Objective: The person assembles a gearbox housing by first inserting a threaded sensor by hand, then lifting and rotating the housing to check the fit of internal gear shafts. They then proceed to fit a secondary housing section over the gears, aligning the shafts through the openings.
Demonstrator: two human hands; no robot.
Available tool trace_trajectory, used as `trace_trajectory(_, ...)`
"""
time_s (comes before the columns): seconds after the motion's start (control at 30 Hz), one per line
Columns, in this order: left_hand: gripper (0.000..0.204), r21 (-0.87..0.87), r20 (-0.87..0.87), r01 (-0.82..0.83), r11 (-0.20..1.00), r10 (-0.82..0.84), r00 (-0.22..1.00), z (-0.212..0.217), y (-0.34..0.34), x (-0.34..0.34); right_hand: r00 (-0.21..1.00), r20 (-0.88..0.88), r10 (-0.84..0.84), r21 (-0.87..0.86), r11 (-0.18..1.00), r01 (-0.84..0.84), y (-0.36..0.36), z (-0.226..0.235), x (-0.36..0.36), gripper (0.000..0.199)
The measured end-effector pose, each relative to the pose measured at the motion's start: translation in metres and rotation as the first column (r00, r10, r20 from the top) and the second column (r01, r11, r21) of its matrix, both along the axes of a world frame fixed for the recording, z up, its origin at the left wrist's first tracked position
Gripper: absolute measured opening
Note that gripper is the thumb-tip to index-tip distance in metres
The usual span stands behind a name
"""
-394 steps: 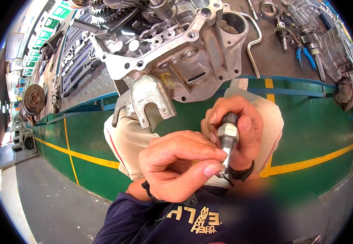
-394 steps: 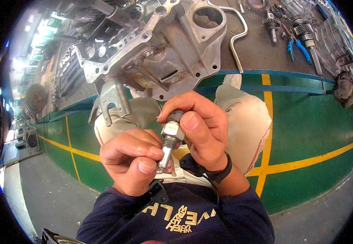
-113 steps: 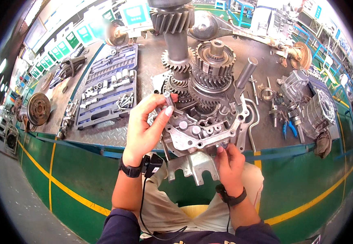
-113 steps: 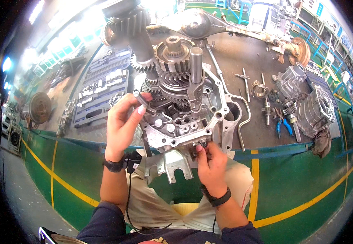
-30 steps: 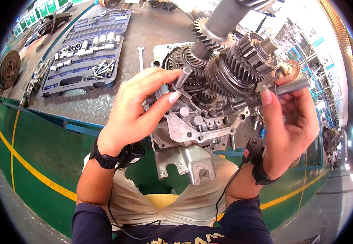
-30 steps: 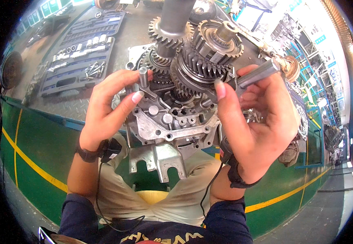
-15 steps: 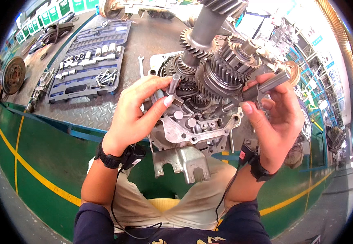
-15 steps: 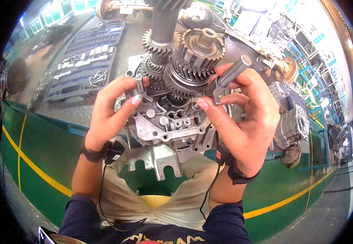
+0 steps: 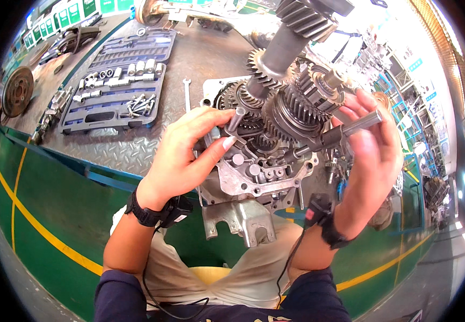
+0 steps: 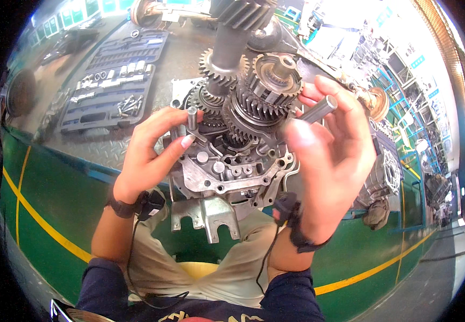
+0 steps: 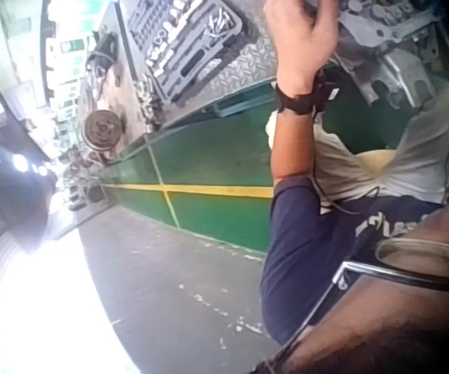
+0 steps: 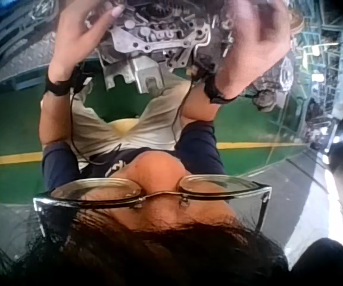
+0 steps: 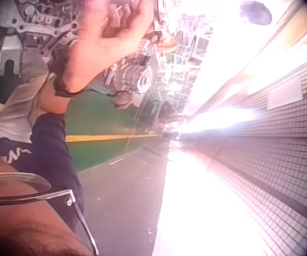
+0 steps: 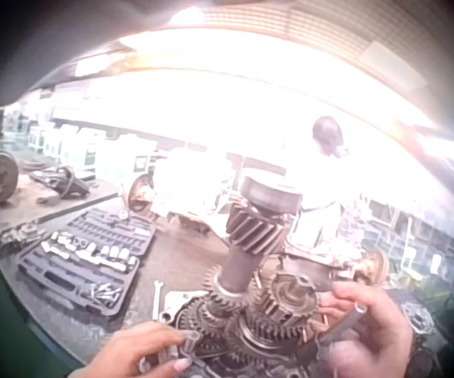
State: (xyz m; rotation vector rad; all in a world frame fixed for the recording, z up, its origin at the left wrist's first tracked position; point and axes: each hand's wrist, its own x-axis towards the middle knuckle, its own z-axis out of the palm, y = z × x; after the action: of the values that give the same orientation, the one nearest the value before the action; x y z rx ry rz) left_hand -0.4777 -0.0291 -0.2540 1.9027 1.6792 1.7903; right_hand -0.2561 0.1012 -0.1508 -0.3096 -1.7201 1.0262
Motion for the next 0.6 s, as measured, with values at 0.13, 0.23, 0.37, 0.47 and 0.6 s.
trace_trajectory(0.13, 0.034, 0.007, -0.005, -0.002, 1.0, 0.002, 1.0, -0.001, -0.002, -0.001, 0.929, 0.065, -0.364, 0.102, 0.929, 0.356, -0.023, -0.009, -0.032, 0.053)
trace_trajectory(0.23, 0.037, -0.027, 0.007, 0.005, 1.0, -0.005, 1.0, 0.003, -0.005, 0.002, 0.926, 0.001, -0.378, 0.119, 0.919, 0.375, -0.011, -0.017, -0.04, 0.052)
trace_trajectory(0.37, 0.04, -0.025, 0.017, 0.009, 1.0, -0.009, 1.0, 0.002, -0.007, 0.001, 0.932, 0.003, -0.362, 0.167, 0.919, 0.357, -0.009, -0.02, -0.041, 0.055)
trace_trajectory(0.47, 0.04, -0.009, -0.01, -0.014, 1.0, 0.014, 1.0, 0.001, -0.009, -0.001, 0.968, -0.003, -0.25, 0.075, 0.966, 0.249, -0.009, -0.021, -0.045, 0.059)
trace_trajectory(0.6, 0.039, -0.043, -0.01, 0.002, 0.999, -0.003, 1.0, 0.002, -0.005, 0.002, 0.965, 0.016, -0.26, 0.14, 0.957, 0.255, -0.008, -0.022, -0.041, 0.061)
